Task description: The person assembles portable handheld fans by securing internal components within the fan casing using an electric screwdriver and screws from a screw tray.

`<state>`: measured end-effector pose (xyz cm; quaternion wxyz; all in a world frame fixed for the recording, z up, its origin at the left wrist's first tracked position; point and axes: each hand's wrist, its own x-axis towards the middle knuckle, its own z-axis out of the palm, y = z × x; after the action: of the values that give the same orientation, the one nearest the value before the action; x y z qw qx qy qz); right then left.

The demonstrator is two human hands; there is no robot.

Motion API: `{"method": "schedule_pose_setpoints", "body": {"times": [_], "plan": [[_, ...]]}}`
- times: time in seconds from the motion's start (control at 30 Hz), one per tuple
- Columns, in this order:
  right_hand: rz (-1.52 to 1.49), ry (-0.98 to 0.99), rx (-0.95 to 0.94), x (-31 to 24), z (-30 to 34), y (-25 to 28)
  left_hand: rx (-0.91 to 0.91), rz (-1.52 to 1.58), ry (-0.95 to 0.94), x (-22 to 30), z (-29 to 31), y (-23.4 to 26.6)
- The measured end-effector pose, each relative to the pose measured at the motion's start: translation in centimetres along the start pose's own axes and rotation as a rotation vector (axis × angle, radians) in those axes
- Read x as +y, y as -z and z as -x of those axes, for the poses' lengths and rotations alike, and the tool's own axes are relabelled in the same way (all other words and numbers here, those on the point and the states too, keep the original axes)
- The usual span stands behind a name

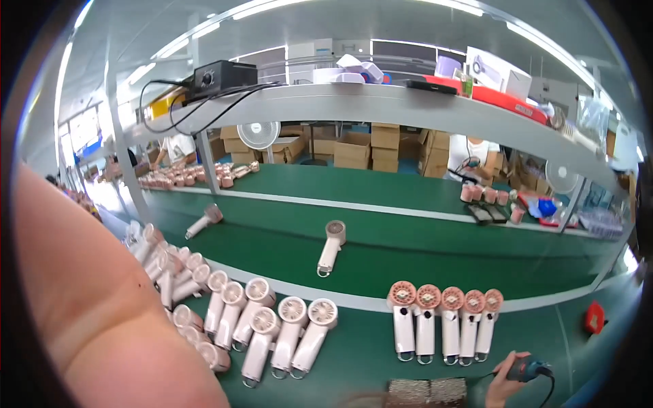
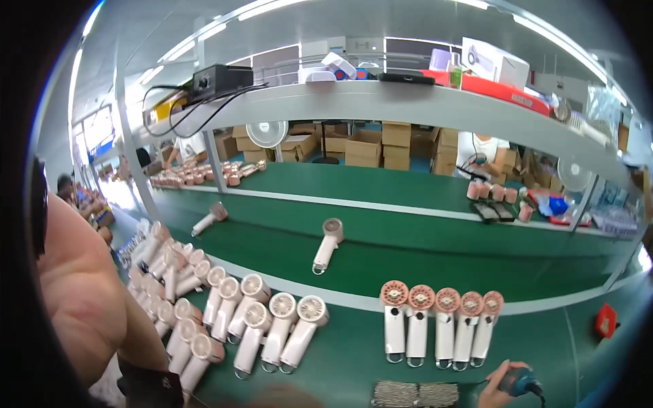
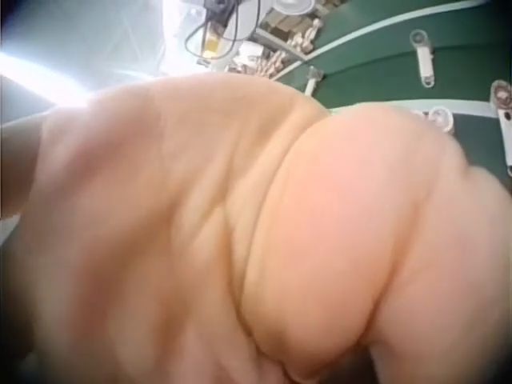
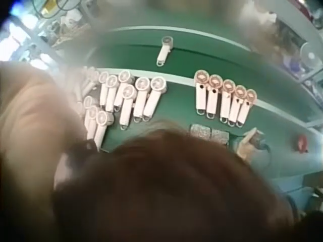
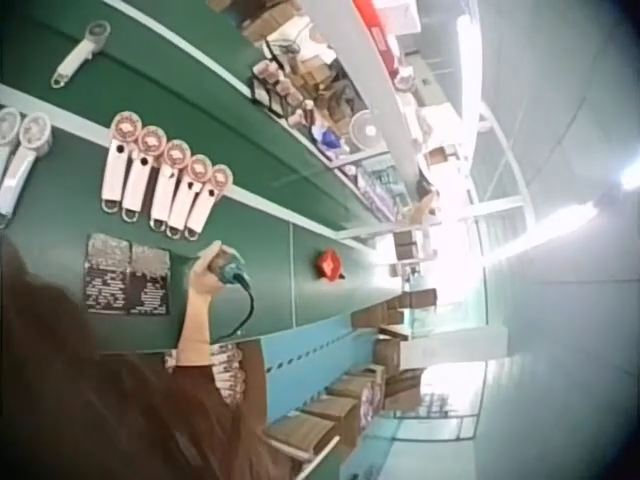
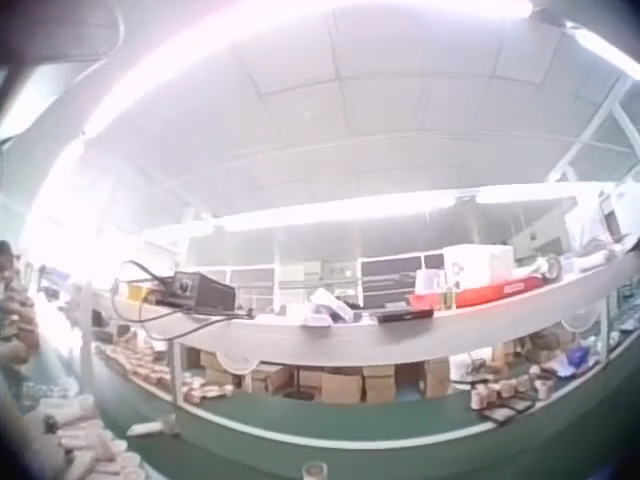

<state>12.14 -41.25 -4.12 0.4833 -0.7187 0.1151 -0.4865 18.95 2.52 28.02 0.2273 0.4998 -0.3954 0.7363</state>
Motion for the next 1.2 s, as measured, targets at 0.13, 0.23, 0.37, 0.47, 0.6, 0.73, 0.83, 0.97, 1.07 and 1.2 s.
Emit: {"method": "schedule_pose_setpoints", "body": {"times": [0.13, 0.23, 0.37, 0.47, 0.6, 0.73, 0.83, 0.97, 1.07, 1.2], "plan": [[-0.051, 0.095, -0.039, -0.1, 1.0, -0.7, -0.013, -0.012, 0.024, 0.1, 0.8, 0.6], [0.008, 0.111, -0.074, -0.7, 1.6, 0.4, 0.003, -0.023, 0.071, 1.2, 1.7, 1.2], [-0.051, 0.090, -0.097, -2.5, 2.2, -1.3, 0.043, 0.005, 0.147, 1.9, 2.9, 1.1], [-0.095, 0.066, -0.125, -2.8, 1.8, -1.7, 0.054, -0.002, 0.230, 4.1, 3.9, 0.8], [-0.081, 0.106, -0.107, -2.7, 1.2, -1.7, 0.008, -0.033, 0.308, 5.6, 4.0, 2.9], [-0.042, 0.099, -0.081, -2.7, 0.5, -1.2, -0.050, -0.102, 0.395, 8.7, 3.8, 4.9], [-0.068, 0.121, -0.104, -3.1, 1.2, -2.1, -0.034, -0.127, 0.420, 9.7, 4.0, 5.3], [-0.049, 0.149, -0.088, -2.5, 1.0, -0.6, 0.005, -0.152, 0.444, 11.9, 3.6, 6.5], [-0.011, 0.134, -0.069, -2.1, 1.2, -0.8, 0.031, 0.929, 0.913, 15.8, 3.6, 4.4], [0.016, 0.168, -0.087, -2.4, 1.1, -0.8, -0.413, 1.589, 1.245, 16.4, -0.8, 6.6]]}}
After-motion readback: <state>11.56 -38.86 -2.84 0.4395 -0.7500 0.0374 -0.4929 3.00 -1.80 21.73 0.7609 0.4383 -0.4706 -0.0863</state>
